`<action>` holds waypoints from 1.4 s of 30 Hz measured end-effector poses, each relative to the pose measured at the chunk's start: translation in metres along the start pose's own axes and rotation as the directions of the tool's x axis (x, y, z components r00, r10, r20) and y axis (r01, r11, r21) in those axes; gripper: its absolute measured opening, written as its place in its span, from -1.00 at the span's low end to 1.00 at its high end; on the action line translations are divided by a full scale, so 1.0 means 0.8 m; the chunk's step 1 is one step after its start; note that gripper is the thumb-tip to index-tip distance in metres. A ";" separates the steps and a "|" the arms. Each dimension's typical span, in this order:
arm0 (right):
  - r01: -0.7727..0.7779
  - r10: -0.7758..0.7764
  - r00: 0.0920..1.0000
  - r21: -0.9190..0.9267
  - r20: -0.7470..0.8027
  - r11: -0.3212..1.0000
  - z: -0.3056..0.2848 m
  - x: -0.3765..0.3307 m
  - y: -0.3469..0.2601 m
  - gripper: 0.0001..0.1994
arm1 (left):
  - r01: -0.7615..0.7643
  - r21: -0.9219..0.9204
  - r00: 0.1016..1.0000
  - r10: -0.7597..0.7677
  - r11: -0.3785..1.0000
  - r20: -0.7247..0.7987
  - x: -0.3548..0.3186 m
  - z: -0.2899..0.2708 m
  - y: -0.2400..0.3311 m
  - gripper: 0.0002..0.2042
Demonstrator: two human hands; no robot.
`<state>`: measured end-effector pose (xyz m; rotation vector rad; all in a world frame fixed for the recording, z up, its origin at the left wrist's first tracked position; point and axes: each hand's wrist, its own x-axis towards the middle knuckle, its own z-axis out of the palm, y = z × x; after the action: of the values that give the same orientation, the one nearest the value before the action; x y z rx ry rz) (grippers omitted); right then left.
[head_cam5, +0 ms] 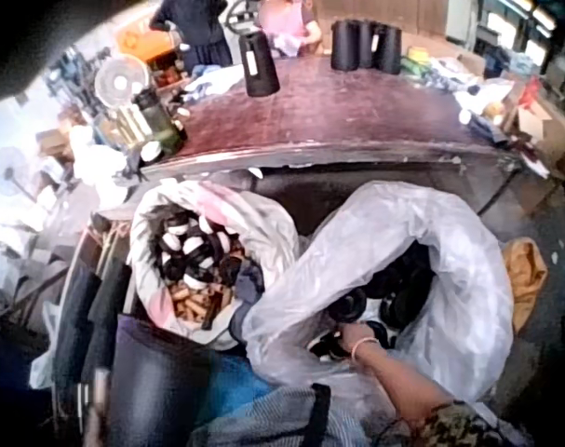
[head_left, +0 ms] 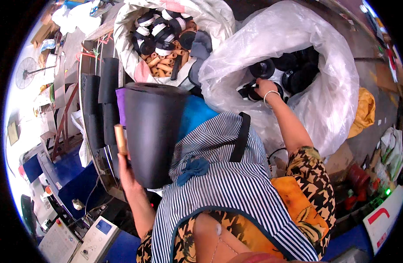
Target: The person inserts wooden handles into the side of black flasks and attaches circular black caps to the base of the flasks.
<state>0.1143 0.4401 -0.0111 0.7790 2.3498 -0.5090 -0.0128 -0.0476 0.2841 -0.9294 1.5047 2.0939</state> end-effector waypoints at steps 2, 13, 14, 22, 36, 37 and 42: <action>0.041 0.013 0.960 -0.185 0.280 0.982 0.001 -0.002 -0.012 -0.36 | 0.135 -0.018 0.990 -0.136 0.991 -0.049 0.005 -0.013 -0.031 -0.59; -0.021 0.103 0.931 -0.231 0.350 0.973 0.041 0.028 -0.005 -0.07 | 0.358 -0.053 0.914 -0.338 0.932 0.225 -0.011 0.047 -0.060 -0.58; -0.024 0.108 0.946 -0.263 0.307 0.964 0.049 0.028 -0.002 -0.08 | 0.437 -0.098 0.872 -0.394 0.894 0.291 -0.006 0.049 -0.060 -0.59; 0.062 0.050 0.788 0.159 -0.614 0.985 -0.096 -0.094 -0.045 -0.20 | 0.427 -0.467 0.838 -0.145 0.774 0.525 -0.007 0.127 -0.061 -0.82; 0.775 -0.780 -0.056 -0.520 -0.623 0.360 -0.264 -0.246 -0.249 -0.33 | 0.224 -0.314 0.828 -0.011 0.923 0.560 -0.044 0.142 -0.054 -0.89; 0.767 -0.793 -0.041 -0.529 -0.607 0.365 -0.264 -0.248 -0.250 -0.32 | 0.271 -0.330 0.828 -0.044 0.904 0.559 -0.045 0.140 -0.055 -0.89; 0.803 -0.698 0.127 -0.340 -0.704 0.489 -0.261 -0.254 -0.266 -0.23 | 0.261 -0.378 0.837 -0.013 0.888 0.547 -0.047 0.139 -0.058 -0.91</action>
<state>0.0213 0.3054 0.3106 -0.4739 3.5547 -0.8532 0.0125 0.0748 0.3018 -0.4936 0.6681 2.3602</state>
